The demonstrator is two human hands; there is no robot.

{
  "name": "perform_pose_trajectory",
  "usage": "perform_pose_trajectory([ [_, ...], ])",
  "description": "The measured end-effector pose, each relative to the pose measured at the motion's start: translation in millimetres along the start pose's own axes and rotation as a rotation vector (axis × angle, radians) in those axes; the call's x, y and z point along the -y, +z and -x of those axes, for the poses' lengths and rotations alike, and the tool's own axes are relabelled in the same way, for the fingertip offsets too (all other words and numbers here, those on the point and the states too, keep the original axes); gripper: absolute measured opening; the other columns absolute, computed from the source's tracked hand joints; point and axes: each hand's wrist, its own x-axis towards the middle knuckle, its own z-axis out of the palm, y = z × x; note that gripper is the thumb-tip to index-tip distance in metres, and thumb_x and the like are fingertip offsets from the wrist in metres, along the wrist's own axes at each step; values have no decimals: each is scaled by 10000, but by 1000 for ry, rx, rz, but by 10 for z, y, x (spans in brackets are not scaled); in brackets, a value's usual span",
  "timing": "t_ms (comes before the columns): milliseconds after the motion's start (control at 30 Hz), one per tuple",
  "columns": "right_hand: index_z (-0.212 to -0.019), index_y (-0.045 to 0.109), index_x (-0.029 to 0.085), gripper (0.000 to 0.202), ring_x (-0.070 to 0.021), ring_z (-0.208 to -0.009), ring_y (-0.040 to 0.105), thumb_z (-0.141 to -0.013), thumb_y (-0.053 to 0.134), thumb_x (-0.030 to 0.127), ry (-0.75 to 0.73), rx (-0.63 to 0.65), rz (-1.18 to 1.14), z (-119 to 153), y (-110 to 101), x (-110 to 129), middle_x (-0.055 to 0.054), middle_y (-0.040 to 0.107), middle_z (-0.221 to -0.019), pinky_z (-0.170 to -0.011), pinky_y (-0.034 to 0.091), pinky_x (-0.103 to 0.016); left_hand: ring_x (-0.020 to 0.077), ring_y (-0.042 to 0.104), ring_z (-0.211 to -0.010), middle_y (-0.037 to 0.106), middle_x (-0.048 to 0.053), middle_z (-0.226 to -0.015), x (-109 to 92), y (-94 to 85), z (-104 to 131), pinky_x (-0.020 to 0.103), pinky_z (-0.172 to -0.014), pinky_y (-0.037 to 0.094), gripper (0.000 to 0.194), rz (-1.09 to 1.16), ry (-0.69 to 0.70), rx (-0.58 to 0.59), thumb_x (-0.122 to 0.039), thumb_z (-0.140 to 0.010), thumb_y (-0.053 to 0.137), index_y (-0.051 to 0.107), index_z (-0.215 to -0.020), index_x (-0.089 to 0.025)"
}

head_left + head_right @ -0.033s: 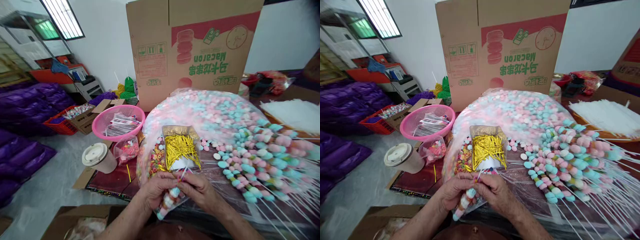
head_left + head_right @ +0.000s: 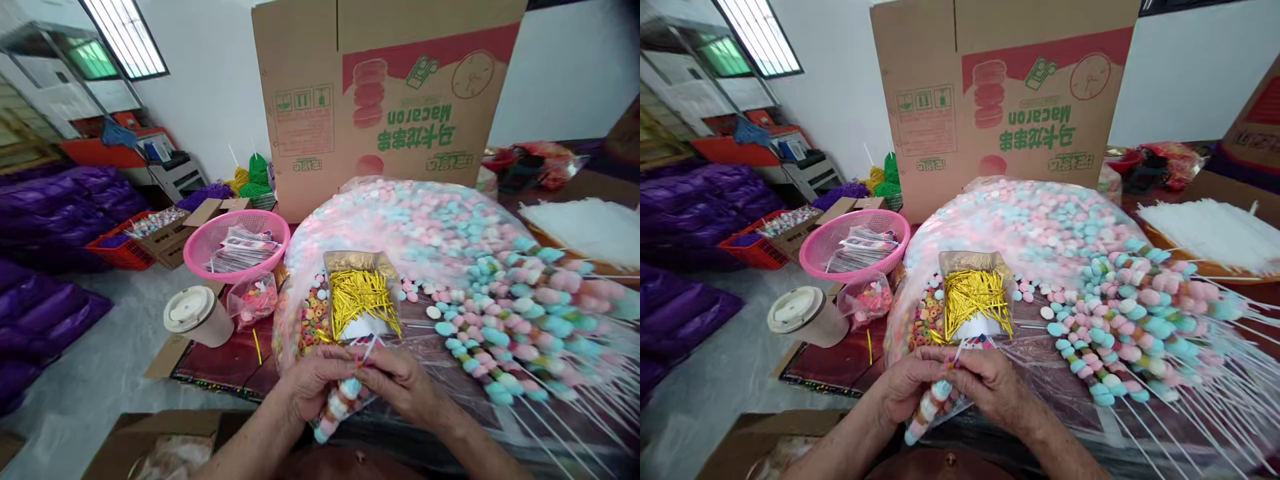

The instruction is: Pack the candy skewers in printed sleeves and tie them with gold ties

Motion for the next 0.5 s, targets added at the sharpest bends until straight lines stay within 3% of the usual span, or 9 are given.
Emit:
perform_pose_trajectory([
  [100, -760, 613, 176, 243, -93, -510, 541, -875, 477, 340, 64, -26, 25, -27, -2, -85, 18, 613, -583, -495, 422, -179, 133, 585, -457, 626, 18, -567, 32, 42, -6, 220, -433, 471, 354, 81, 54, -33, -168, -534, 756, 599, -848, -129],
  [200, -609, 514, 178, 328, -86, -464, 461, -861, 468, 382, 156, -250, 173, -48, 94, -158, 26, 549, -519, -442, 360, -184, 113, 561, -426, 609, -18, -550, 54, 77, -18, 206, -437, 445, 380, 130, 164, -173, -175, -549, 757, 543, -863, -178],
  [300, -569, 462, 184, 352, -87, -459, 414, -853, 459, 392, 203, -388, 276, -45, 209, -181, 29, 498, -498, -432, 328, -193, 100, 525, -388, 600, -27, -531, 69, 111, -41, 206, -426, 421, 407, 128, 232, -279, -200, -516, 778, 523, -832, -176],
  [400, -609, 489, 181, 301, -94, -485, 437, -864, 450, 336, 176, -400, 315, -16, 250, -150, 24, 516, -529, -458, 345, -195, 84, 517, -406, 603, -26, -561, 80, 134, -72, 199, -441, 409, 406, 141, 303, -340, -226, -490, 797, 516, -775, -164],
  [500, -704, 535, 173, 223, -105, -548, 489, -882, 412, 225, 30, -318, 424, 2, 184, -119, 4, 565, -611, -518, 372, -200, 61, 474, -402, 568, -43, -542, 92, 127, -95, 180, -431, 361, 374, 90, 342, -329, -290, -525, 785, 507, -740, -162],
])
